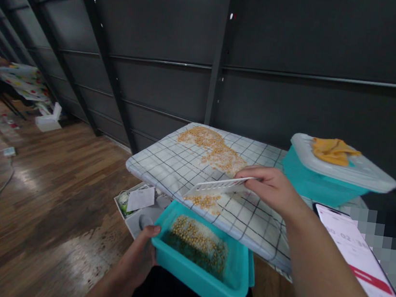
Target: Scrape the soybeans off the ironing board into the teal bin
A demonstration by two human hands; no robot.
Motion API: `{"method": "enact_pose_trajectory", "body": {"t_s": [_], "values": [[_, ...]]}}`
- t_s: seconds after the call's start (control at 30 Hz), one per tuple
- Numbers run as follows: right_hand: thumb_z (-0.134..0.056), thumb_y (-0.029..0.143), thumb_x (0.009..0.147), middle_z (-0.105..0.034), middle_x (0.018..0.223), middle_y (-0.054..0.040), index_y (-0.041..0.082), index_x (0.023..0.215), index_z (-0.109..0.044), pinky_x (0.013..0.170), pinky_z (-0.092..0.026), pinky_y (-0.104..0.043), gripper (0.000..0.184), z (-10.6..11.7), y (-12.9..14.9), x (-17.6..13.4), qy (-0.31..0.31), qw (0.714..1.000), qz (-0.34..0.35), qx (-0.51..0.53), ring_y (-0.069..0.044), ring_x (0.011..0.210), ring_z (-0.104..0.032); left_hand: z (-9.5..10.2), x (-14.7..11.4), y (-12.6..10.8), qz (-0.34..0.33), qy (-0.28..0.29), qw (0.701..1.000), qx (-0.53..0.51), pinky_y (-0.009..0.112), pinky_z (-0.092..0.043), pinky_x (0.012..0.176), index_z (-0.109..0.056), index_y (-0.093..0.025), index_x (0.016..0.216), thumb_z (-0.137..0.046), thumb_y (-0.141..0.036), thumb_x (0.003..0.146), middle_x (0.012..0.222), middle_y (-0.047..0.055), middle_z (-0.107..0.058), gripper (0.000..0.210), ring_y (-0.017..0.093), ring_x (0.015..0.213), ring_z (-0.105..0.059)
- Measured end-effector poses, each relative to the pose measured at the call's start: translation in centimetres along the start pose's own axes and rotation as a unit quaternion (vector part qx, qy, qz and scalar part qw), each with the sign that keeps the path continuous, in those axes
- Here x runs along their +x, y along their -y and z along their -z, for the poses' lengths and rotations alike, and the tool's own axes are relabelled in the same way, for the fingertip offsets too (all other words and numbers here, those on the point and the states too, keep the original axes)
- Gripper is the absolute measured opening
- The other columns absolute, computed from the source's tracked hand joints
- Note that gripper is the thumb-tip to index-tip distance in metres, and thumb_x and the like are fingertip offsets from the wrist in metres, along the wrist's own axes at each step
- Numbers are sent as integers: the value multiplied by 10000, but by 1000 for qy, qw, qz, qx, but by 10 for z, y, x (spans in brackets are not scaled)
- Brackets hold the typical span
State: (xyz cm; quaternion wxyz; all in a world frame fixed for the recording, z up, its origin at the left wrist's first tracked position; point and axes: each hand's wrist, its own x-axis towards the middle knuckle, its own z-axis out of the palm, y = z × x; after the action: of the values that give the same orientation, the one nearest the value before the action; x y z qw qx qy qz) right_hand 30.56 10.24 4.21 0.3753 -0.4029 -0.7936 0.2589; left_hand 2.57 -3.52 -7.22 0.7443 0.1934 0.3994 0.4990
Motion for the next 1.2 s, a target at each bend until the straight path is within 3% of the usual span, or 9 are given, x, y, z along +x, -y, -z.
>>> {"method": "enact_pose_trajectory", "body": {"t_s": [0.43, 0.73, 1.2], "values": [[-652, 340, 798, -761, 888, -74, 248, 774, -792, 830, -525, -347, 170, 2, 4, -1, 20, 1000, 5, -2, -238, 874, -692, -2, 2, -2, -3, -11, 999, 31, 350, -547, 718, -458, -207, 1451, -624, -468, 739, 1266, 118, -674, 776, 344, 1122, -631], [-652, 368, 786, -765, 871, -83, 239, 754, -792, 837, -529, -359, 193, 1, 10, -2, 10, 1000, 8, -13, -246, 864, -699, -4, -1, -3, -2, -7, 1000, 18, 361, -548, 760, -495, -197, 1422, -650, -459, 715, 1259, 117, -679, 770, 332, 1062, -662], [-646, 351, 811, -757, 861, -80, 228, 771, -784, 783, -519, -339, 189, 3, 10, -5, 50, 999, 15, 9, -230, 837, -688, 2, 4, 2, -1, -14, 1000, 22, 363, -540, 785, -540, -197, 1379, -621, -445, 755, 1199, 99, -706, 676, 321, 1063, -656]]}}
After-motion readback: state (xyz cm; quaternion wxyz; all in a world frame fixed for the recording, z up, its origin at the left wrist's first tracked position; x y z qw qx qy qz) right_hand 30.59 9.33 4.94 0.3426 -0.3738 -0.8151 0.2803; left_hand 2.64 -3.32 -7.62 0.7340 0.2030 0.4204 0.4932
